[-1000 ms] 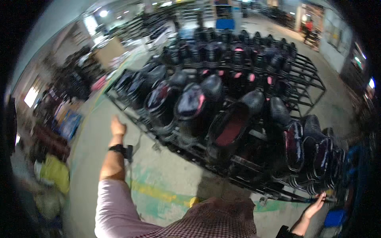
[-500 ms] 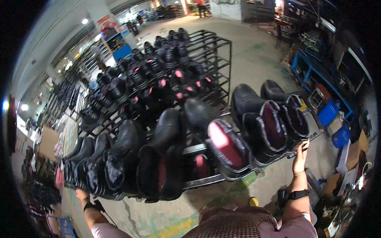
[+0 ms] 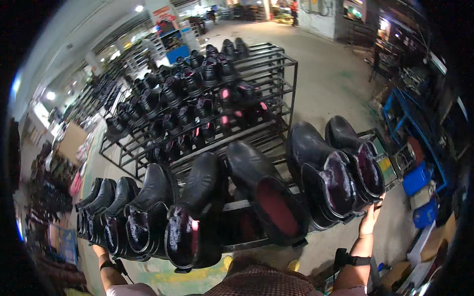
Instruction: Finishing and inspecting black leather shoes using various workstations and tools.
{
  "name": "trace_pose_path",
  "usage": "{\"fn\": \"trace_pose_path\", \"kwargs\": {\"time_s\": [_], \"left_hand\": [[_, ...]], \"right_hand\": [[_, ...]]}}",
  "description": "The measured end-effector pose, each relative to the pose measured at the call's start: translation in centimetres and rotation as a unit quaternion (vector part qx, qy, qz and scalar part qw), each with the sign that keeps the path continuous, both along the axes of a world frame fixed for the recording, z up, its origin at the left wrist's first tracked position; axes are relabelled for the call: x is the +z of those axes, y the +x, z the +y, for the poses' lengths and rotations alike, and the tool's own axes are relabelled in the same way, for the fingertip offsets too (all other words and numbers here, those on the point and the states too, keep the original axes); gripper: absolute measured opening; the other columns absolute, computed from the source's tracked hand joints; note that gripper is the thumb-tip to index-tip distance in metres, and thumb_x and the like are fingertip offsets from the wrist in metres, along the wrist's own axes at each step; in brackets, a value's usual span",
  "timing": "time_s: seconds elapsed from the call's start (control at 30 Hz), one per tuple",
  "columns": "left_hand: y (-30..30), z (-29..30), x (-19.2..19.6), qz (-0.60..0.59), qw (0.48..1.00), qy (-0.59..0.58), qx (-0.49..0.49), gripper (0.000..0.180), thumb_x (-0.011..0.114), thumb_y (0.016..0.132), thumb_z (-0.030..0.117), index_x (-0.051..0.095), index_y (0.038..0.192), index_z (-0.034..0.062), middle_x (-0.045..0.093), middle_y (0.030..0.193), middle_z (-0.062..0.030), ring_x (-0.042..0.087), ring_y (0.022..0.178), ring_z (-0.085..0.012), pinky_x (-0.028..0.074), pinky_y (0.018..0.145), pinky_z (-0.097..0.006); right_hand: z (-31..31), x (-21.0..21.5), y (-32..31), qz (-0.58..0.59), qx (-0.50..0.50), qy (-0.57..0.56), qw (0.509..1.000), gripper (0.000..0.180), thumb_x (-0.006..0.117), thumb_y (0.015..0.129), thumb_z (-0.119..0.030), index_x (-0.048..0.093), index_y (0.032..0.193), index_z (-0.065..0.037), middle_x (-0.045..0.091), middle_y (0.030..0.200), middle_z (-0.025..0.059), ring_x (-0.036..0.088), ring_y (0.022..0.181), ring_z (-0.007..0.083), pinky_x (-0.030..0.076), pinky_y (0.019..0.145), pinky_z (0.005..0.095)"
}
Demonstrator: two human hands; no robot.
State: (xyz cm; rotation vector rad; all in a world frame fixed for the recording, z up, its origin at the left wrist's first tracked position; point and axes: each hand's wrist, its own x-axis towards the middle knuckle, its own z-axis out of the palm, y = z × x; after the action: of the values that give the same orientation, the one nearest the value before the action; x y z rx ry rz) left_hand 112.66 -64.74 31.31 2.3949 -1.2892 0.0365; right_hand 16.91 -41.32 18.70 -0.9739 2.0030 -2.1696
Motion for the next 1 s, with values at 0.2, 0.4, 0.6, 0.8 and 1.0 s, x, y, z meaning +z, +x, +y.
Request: {"fn": "trace_pose_path", "kwargs": {"time_s": [0.2, 0.4, 0.6, 0.8, 1.0], "left_hand": [[0.3, 7.7, 1.0, -0.22, 0.968, 0.105, -0.062, 0.056, 0.058, 0.085, 0.041, 0.053, 0.131, 0.009, 0.054, 0.132, -0.0124, 0.044, 0.128, -0.0302, 0.033, 0.107, -0.043], [-9.6, 15.1, 2.5, -0.242, 0.954, 0.028, -0.174, 0.051, 0.065, 0.078, 0.035, 0.061, 0.12, 0.0062, 0.058, 0.125, -0.016, 0.048, 0.121, -0.0317, 0.036, 0.103, -0.047], [-11.3, 20.0, 2.9, -0.25, 0.963, 0.052, -0.091, 0.049, 0.066, 0.077, 0.033, 0.061, 0.117, 0.0054, 0.059, 0.121, -0.0167, 0.05, 0.118, -0.0326, 0.037, 0.1, -0.047], [-20.3, 7.0, 5.4, -0.274, 0.923, 0.064, -0.263, 0.046, 0.067, 0.076, 0.031, 0.062, 0.113, 0.0047, 0.06, 0.118, -0.0174, 0.051, 0.114, -0.0335, 0.039, 0.098, -0.047], [-44.6, -1.4, -1.1, -0.245, 0.858, 0.048, -0.449, 0.044, 0.068, 0.075, 0.03, 0.063, 0.11, 0.0039, 0.061, 0.115, -0.0181, 0.053, 0.111, -0.0343, 0.041, 0.095, -0.046]], "right_hand": [[-0.8, 2.5, -7.5, -0.227, 0.022, -0.1, 0.969, 0.033, 0.045, 0.099, -0.029, 0.057, 0.116, -0.003, 0.058, 0.115, 0.0073, 0.052, 0.106, 0.0183, 0.037, 0.097, 0.0342], [2.4, -2.1, -7.1, -0.413, -0.008, -0.201, 0.889, 0.04, 0.043, 0.099, -0.039, 0.055, 0.117, -0.006, 0.061, 0.117, 0.0077, 0.055, 0.108, 0.0268, 0.041, 0.099, 0.0428], [-1.7, 6.8, 0.6, -0.484, 0.217, -0.238, 0.814, 0.053, 0.041, 0.096, -0.049, 0.05, 0.131, -0.009, 0.054, 0.13, 0.0098, 0.049, 0.119, 0.0309, 0.034, 0.106, 0.0473], [-4.9, 8.0, -4.4, -0.439, 0.043, -0.303, 0.845, 0.057, 0.04, 0.095, -0.054, 0.051, 0.13, -0.01, 0.052, 0.132, 0.0103, 0.047, 0.12, 0.0324, 0.033, 0.106, 0.0493], [-3.4, 11.9, -12.8, -0.603, 0.046, -0.32, 0.729, 0.059, 0.044, 0.09, -0.062, 0.056, 0.12, -0.014, 0.059, 0.118, 0.0107, 0.051, 0.107, 0.0367, 0.041, 0.091, 0.054]]}}
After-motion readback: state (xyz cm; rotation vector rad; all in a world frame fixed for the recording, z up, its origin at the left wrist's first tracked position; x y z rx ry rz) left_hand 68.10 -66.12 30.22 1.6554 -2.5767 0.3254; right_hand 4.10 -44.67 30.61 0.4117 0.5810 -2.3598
